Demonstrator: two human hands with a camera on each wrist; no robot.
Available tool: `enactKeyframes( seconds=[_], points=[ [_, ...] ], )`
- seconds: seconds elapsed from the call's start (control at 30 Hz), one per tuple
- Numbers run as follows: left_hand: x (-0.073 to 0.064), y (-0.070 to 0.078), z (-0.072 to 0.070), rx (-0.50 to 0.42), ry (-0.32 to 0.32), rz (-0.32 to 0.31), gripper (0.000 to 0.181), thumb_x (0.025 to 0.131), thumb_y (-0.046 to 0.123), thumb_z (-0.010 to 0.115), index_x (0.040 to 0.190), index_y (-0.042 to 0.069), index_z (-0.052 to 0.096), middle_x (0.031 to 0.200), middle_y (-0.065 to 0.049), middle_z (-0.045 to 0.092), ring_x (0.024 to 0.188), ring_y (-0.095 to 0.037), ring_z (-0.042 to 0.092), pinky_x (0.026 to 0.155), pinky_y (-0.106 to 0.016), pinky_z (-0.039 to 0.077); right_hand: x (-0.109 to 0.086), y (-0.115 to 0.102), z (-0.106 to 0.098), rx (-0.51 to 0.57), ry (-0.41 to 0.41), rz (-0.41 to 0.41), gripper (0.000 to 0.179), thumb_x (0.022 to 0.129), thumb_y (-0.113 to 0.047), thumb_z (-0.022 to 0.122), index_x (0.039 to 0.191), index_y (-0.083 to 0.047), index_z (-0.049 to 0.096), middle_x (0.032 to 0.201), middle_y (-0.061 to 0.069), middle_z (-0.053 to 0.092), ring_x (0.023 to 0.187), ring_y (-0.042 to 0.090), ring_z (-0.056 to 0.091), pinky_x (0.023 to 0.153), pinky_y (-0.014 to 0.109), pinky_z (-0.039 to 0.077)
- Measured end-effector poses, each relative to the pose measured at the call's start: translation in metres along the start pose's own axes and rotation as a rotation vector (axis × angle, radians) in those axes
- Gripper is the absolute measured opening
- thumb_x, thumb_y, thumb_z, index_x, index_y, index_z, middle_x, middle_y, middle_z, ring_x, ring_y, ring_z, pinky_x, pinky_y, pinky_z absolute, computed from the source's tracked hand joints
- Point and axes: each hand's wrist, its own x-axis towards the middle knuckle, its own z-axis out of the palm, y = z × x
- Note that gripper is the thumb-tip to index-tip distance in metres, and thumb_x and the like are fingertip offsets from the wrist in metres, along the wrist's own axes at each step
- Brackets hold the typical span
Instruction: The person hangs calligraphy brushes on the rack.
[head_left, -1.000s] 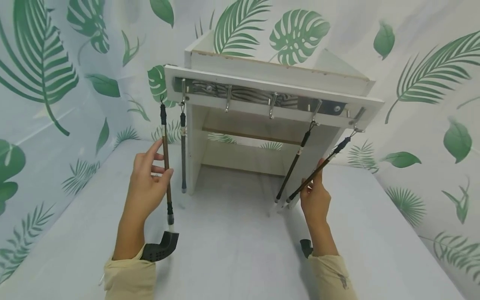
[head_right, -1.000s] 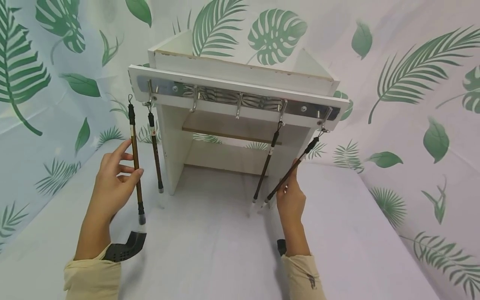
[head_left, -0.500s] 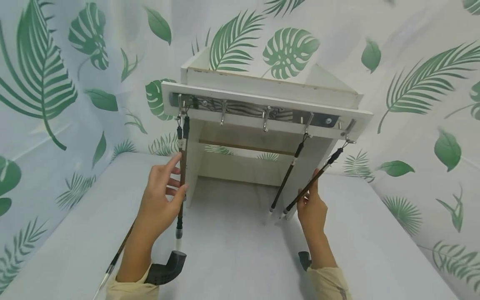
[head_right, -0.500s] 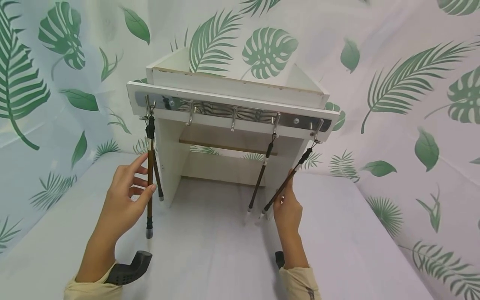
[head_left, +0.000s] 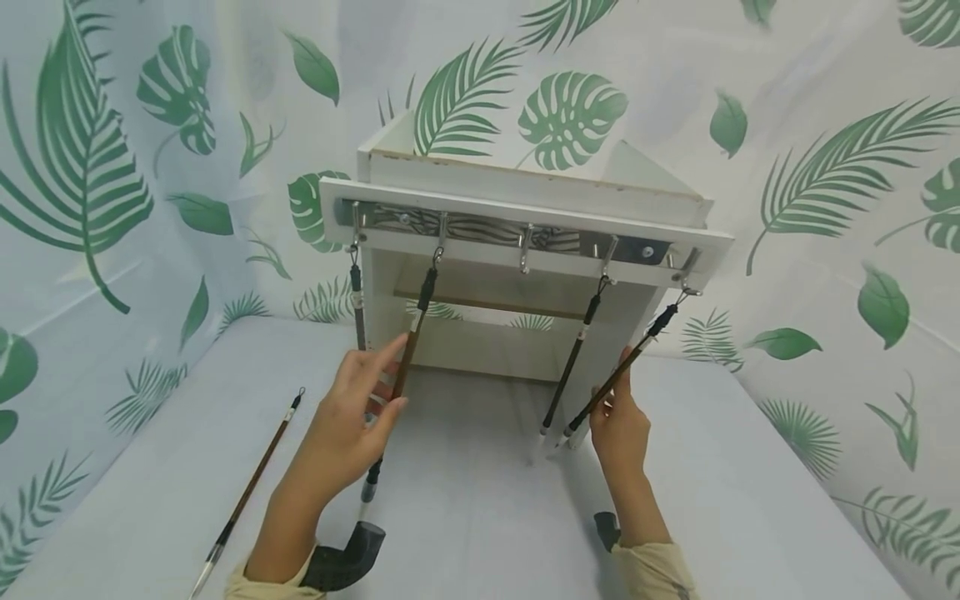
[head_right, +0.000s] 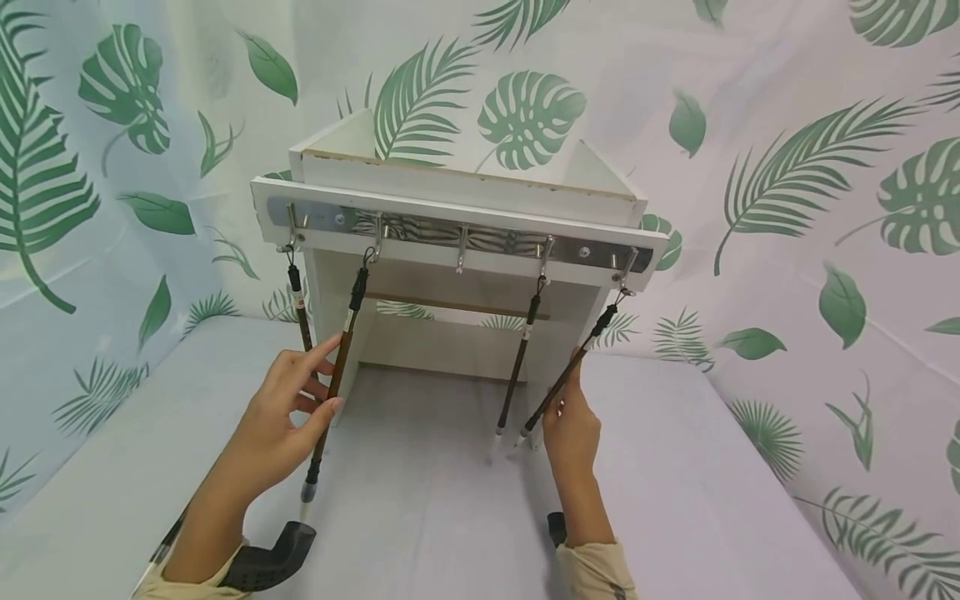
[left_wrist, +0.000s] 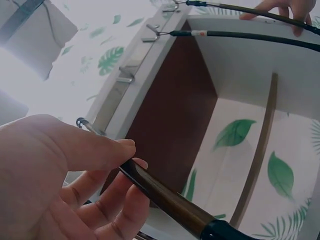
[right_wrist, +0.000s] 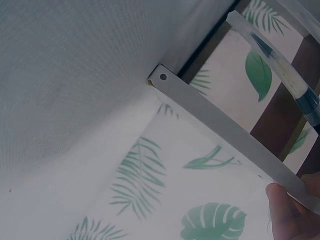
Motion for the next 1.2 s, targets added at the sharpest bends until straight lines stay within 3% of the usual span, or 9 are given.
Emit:
enactKeyframes(
  seconds=[0.43,0.63,0.93,1.2],
  points=[
    [-0.0026,0.0008,-0.0018,-0.048,-0.075,-0.076,0.068,0.082,-0.003,0.061,0.141,0.011,0.033,0.108,-0.012,0.045,0.080,-0.013,0.055,0.061,-0.021,0.050,-0.0020,0.0009,0.0016,-0.002,0.023,-0.043,0.082,0.084,0.002,0.060,0.147,-0.023,0.014,0.091,0.026,0.065,0.068,0.039,0.066,0.051,0.046,0.052],
    [-0.0027,0.0006,-0.0014,-0.077,-0.074,-0.084,0.067,0.084,-0.001,0.061,0.142,0.013,0.031,0.109,-0.012,0.044,0.081,-0.012,0.055,0.060,-0.020,0.050,-0.0026,0.0014,0.0021,0.028,0.016,-0.040,0.083,0.082,0.005,0.059,0.147,-0.023,0.015,0.086,0.027,0.066,0.069,0.040,0.066,0.052,0.046,0.053],
    [-0.0009,-0.0008,0.0007,-0.064,-0.021,-0.020,0.066,0.081,-0.004,0.062,0.140,0.007,0.035,0.105,-0.011,0.048,0.079,-0.014,0.056,0.059,-0.021,0.050,-0.0014,-0.0007,0.0029,0.033,0.020,-0.034,0.084,0.082,0.007,0.057,0.147,-0.024,0.014,0.093,0.028,0.065,0.073,0.041,0.066,0.055,0.046,0.055],
    [-0.0006,-0.0006,0.0020,-0.059,-0.033,-0.064,0.065,0.082,-0.003,0.062,0.140,0.008,0.035,0.106,-0.011,0.047,0.081,-0.016,0.057,0.061,-0.024,0.051,-0.0016,0.0017,0.0034,0.031,0.035,-0.053,0.082,0.084,0.004,0.058,0.147,-0.022,0.014,0.098,0.029,0.063,0.073,0.042,0.065,0.054,0.045,0.054]
  ],
)
